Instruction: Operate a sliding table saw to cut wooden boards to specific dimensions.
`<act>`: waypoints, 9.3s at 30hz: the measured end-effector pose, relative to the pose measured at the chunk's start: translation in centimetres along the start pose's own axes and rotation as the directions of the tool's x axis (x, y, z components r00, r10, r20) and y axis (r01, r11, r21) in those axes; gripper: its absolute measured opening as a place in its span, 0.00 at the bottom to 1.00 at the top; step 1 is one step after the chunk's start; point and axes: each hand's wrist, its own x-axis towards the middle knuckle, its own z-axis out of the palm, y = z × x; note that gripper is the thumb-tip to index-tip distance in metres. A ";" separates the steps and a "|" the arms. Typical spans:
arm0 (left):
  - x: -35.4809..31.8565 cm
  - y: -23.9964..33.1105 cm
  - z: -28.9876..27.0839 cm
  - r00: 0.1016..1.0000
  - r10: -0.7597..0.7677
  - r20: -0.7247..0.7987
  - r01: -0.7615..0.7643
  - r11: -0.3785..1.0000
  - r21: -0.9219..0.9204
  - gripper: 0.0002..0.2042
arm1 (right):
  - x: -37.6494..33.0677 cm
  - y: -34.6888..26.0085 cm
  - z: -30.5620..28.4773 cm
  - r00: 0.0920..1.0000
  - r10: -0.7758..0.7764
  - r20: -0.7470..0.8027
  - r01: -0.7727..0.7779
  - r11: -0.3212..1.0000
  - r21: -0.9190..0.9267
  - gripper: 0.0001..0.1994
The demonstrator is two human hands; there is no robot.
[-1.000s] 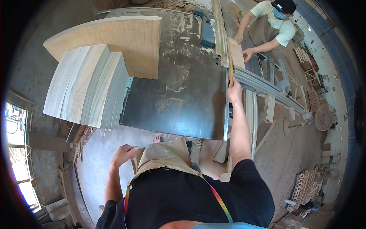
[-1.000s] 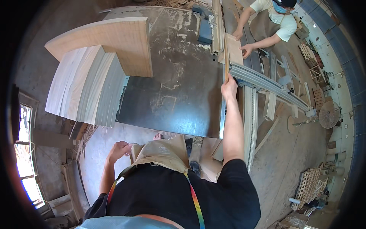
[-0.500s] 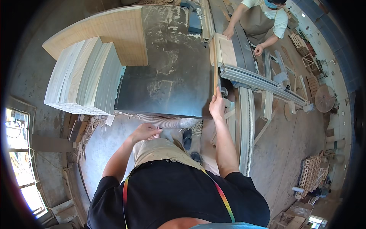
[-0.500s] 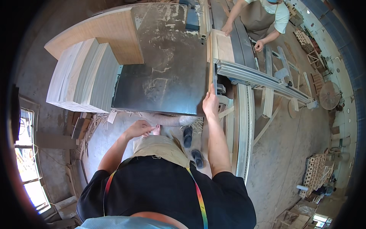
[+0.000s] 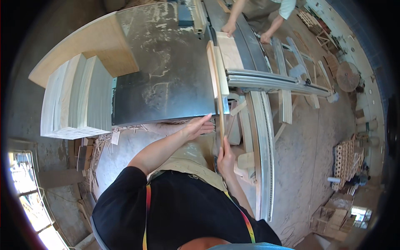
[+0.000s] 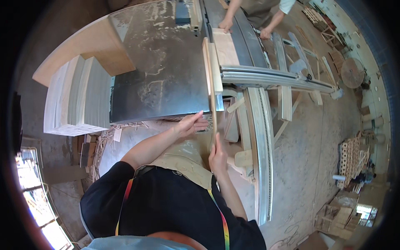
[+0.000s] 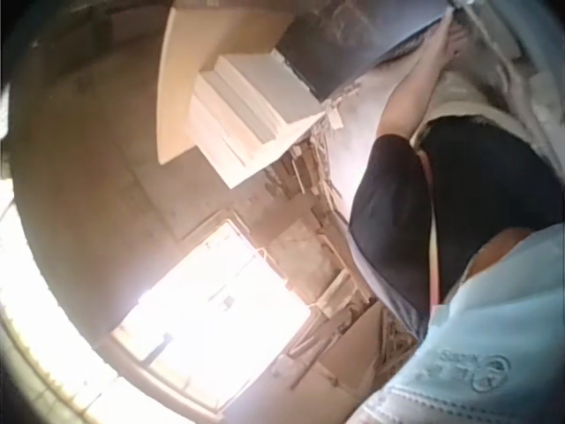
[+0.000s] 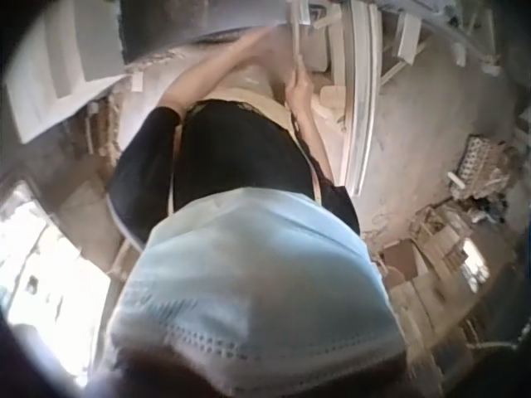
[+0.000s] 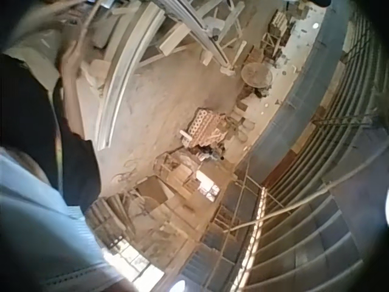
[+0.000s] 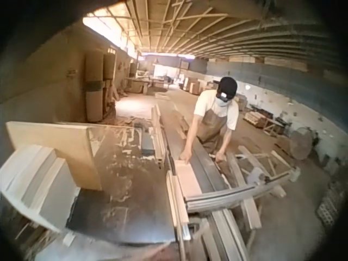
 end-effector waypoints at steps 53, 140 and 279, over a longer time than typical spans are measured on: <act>-51.2 -3.7 -8.8 0.182 0.757 -0.627 -0.831 0.459 0.313 0.25 | -13.2 0.8 1.6 0.840 0.179 0.513 -0.525 0.507 0.683 0.25; -4.0 -20.5 8.8 0.990 0.091 0.109 -0.066 0.975 -0.214 0.38 | -31.5 5.3 -9.5 0.972 0.232 -0.037 -0.221 0.956 0.193 0.22; -26.4 -19.4 -15.0 0.690 0.174 -0.703 0.034 0.962 0.272 0.19 | 7.0 -0.5 12.0 0.927 -0.375 -0.024 0.370 0.899 0.236 0.18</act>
